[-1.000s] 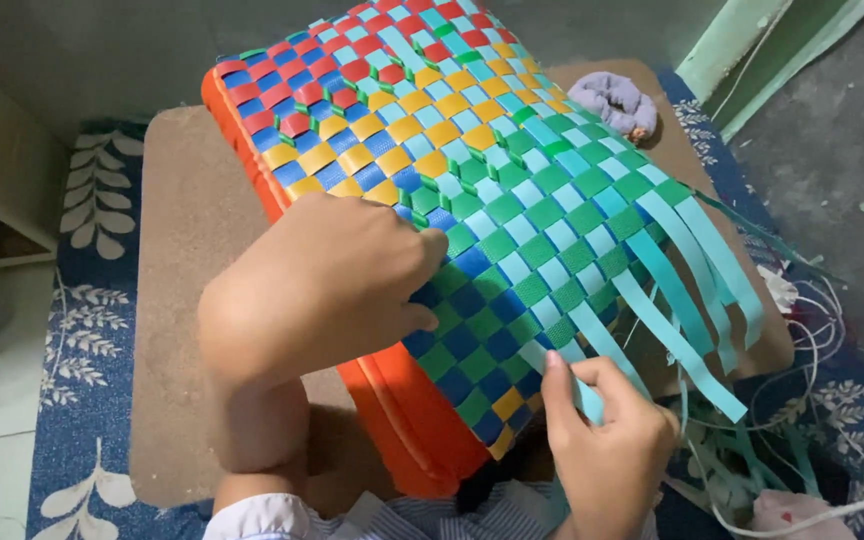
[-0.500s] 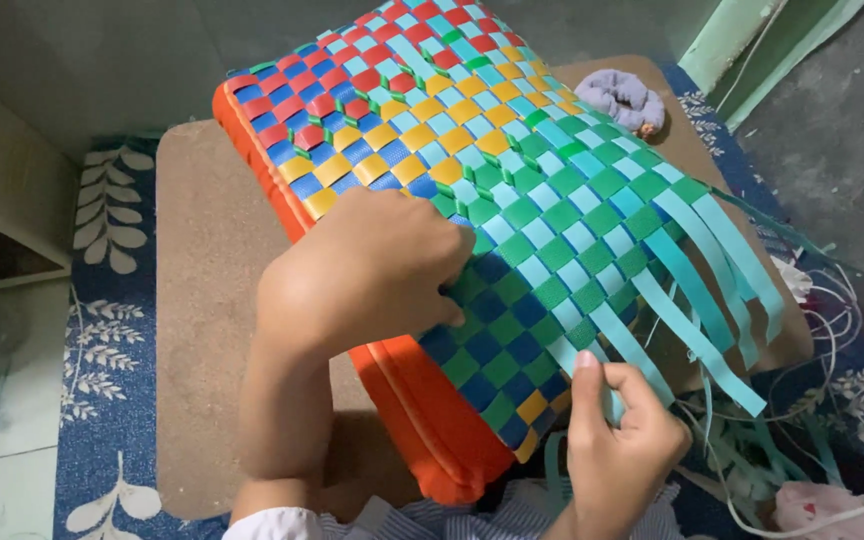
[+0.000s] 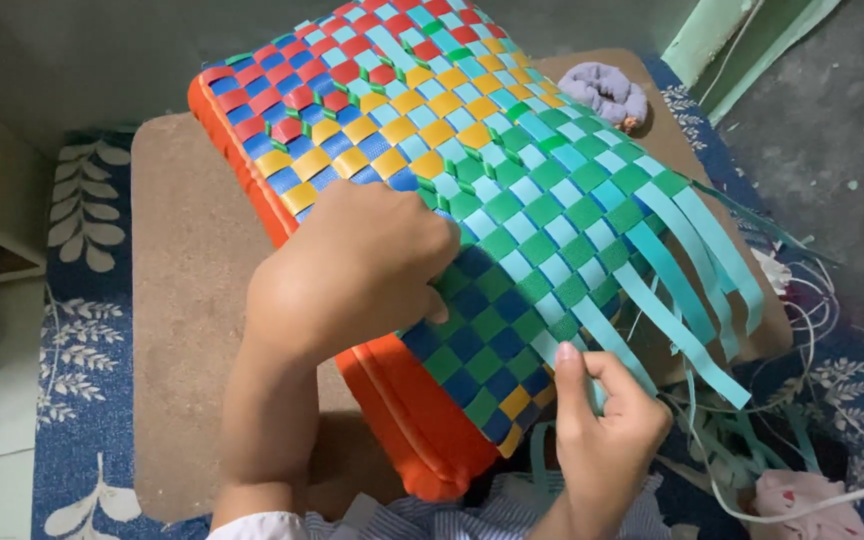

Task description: Finishing a hand-woven bag by tucking in loose plastic strips to secure the weave.

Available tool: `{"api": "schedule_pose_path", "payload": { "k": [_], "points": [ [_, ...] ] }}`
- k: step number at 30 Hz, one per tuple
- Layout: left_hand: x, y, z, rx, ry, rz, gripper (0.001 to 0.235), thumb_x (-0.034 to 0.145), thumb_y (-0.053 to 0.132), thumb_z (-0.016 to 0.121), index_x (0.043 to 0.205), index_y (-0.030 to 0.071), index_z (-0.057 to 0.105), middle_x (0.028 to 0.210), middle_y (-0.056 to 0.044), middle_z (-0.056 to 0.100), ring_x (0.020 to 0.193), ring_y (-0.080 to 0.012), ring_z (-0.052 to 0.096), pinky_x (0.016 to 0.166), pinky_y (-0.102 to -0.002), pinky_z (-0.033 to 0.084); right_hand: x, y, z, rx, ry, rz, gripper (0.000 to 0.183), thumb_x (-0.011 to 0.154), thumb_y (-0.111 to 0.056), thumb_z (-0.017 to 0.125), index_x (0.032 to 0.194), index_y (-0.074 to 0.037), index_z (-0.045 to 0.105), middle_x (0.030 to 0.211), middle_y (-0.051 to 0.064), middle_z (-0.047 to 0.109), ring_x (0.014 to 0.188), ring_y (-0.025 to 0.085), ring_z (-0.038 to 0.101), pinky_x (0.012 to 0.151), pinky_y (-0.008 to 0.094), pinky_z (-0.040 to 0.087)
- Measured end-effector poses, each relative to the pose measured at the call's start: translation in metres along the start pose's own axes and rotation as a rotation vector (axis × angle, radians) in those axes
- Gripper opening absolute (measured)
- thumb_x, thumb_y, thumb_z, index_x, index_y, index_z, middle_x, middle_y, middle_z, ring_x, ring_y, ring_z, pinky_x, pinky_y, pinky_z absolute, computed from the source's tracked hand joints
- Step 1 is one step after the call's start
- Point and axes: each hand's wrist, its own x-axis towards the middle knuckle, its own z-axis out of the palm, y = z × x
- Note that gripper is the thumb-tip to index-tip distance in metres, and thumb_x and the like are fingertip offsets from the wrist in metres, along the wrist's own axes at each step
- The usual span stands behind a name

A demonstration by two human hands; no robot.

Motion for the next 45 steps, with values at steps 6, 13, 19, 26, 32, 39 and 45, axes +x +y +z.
{"api": "schedule_pose_path", "payload": {
  "k": [6,13,19,26,32,39,45],
  "points": [
    [-0.001,0.001,0.001,0.002,0.002,-0.004,0.034,0.072,0.041,0.088,0.079,0.01,0.075,0.075,-0.006,0.073,0.06,-0.0296,0.065,0.059,-0.04,0.05,-0.001,-0.005,0.002,-0.056,0.042,-0.033,0.02,0.09,-0.004,0.074,0.074,0.006,0.067,0.052,0.003,0.05,0.044,0.012,0.031,0.044,0.025,0.025],
    [0.002,-0.003,-0.004,-0.084,-0.047,-0.033,0.031,0.071,0.042,0.089,0.073,0.013,0.076,0.071,-0.002,0.072,0.057,-0.027,0.062,0.061,-0.039,0.048,-0.007,-0.005,0.001,-0.106,0.039,-0.066,0.019,0.088,-0.004,0.076,0.074,0.004,0.068,0.05,0.004,0.053,0.042,0.014,0.033,0.044,0.028,0.027],
    [0.004,-0.005,-0.005,-0.071,-0.08,0.008,0.029,0.074,0.039,0.088,0.075,0.012,0.077,0.073,-0.003,0.072,0.058,-0.0265,0.063,0.062,-0.038,0.05,-0.007,0.018,-0.002,-0.204,0.098,-0.264,0.016,0.084,0.001,0.088,0.085,0.005,0.072,0.058,0.008,0.06,0.042,0.015,0.038,0.045,0.03,0.029],
    [0.003,-0.006,-0.002,-0.073,-0.039,0.019,0.03,0.072,0.04,0.089,0.08,0.012,0.078,0.075,-0.004,0.074,0.059,-0.028,0.066,0.063,-0.039,0.051,-0.008,0.01,-0.003,-0.279,0.084,-0.447,0.032,0.08,0.002,0.091,0.108,0.009,0.077,0.081,0.019,0.076,0.053,0.019,0.058,0.051,0.032,0.042],
    [0.003,-0.006,0.0,-0.061,-0.02,0.036,0.032,0.071,0.041,0.09,0.08,0.013,0.078,0.075,-0.004,0.074,0.058,-0.0275,0.066,0.063,-0.038,0.053,-0.005,0.01,-0.002,-0.302,0.107,-0.555,0.024,0.08,0.005,0.093,0.1,0.007,0.079,0.076,0.012,0.074,0.051,0.019,0.049,0.055,0.033,0.04],
    [0.002,-0.006,-0.001,-0.057,-0.025,0.025,0.033,0.072,0.041,0.088,0.081,0.011,0.077,0.076,-0.005,0.074,0.061,-0.0294,0.067,0.064,-0.041,0.052,-0.005,-0.002,0.003,-0.277,0.154,-0.48,0.019,0.083,0.008,0.091,0.096,0.008,0.078,0.075,0.015,0.073,0.055,0.02,0.058,0.055,0.033,0.044],
    [0.002,-0.007,0.002,-0.035,-0.014,0.042,0.035,0.073,0.043,0.088,0.082,0.011,0.077,0.075,-0.005,0.074,0.058,-0.0288,0.067,0.061,-0.04,0.052,-0.008,0.0,0.0,-0.224,0.104,-0.487,0.017,0.082,0.009,0.088,0.093,0.009,0.076,0.074,0.013,0.074,0.05,0.015,0.052,0.051,0.028,0.04]
  ]
}}
